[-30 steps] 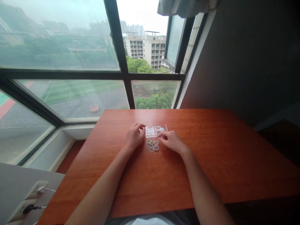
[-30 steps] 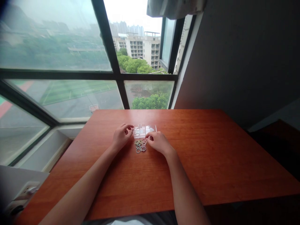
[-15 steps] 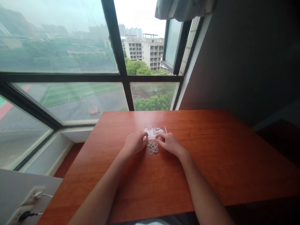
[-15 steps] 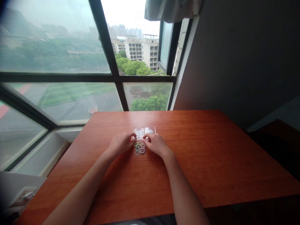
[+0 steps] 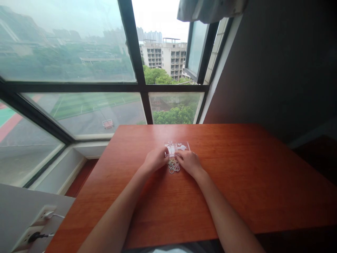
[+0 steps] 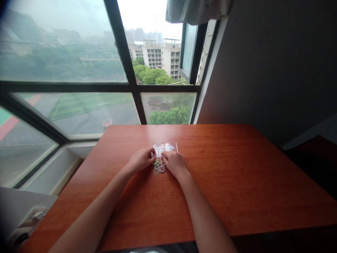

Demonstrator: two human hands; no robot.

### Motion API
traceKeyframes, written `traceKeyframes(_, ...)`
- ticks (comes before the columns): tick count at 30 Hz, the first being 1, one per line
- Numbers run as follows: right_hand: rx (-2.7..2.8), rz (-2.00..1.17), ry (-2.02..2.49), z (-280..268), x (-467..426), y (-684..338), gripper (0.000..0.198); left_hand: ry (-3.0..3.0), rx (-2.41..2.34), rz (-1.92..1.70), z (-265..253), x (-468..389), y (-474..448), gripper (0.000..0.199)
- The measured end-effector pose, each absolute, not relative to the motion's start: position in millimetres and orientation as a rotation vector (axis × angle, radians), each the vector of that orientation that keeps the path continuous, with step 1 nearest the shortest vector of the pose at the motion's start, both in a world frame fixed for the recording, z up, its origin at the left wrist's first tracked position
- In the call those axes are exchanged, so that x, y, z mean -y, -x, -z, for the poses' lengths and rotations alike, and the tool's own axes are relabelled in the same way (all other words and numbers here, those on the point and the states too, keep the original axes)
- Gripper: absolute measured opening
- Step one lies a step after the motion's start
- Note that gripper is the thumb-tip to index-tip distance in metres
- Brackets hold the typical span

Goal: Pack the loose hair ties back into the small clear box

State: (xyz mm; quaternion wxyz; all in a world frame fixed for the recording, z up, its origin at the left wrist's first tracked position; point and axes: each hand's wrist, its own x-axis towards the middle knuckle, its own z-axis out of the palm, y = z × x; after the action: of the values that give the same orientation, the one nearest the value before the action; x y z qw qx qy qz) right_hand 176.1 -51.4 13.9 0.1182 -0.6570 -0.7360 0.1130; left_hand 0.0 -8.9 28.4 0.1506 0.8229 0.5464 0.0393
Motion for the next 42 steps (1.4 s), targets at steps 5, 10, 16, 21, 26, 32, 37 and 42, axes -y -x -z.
traceKeyframes(5,2.163,-0.311,1.89,-13,51,-177,0.03,-2.383,-1.569,-0.118,-30,11,-1,0.015)
traceKeyframes(10,2.175,-0.298,1.864,-12,50,-177,0.028,-2.393,-1.578,-0.163,-29,11,-2,0.009)
traceKeyframes(16,2.18,-0.323,1.862,-13,50,-178,0.025,-2.351,-1.564,-0.249,-32,13,0,0.009)
traceKeyframes(21,2.197,-0.319,1.882,-15,50,-177,0.025,-2.332,-1.422,-0.436,-30,12,9,0.007)
traceKeyframes(26,2.204,-0.31,1.872,-15,50,-177,0.025,-2.267,-1.401,-0.696,-25,4,12,0.011)
traceKeyframes(32,2.207,-0.312,1.845,-15,50,-178,0.025,-2.178,-1.578,-0.866,-18,-7,7,0.017)
traceKeyframes(37,2.176,-0.345,1.857,-14,50,-177,0.027,-2.157,-1.584,-0.853,-15,-10,10,0.023)
traceKeyframes(42,2.078,-0.368,1.811,-14,49,-181,0.027,-2.121,-1.576,-0.882,-19,-6,16,0.023)
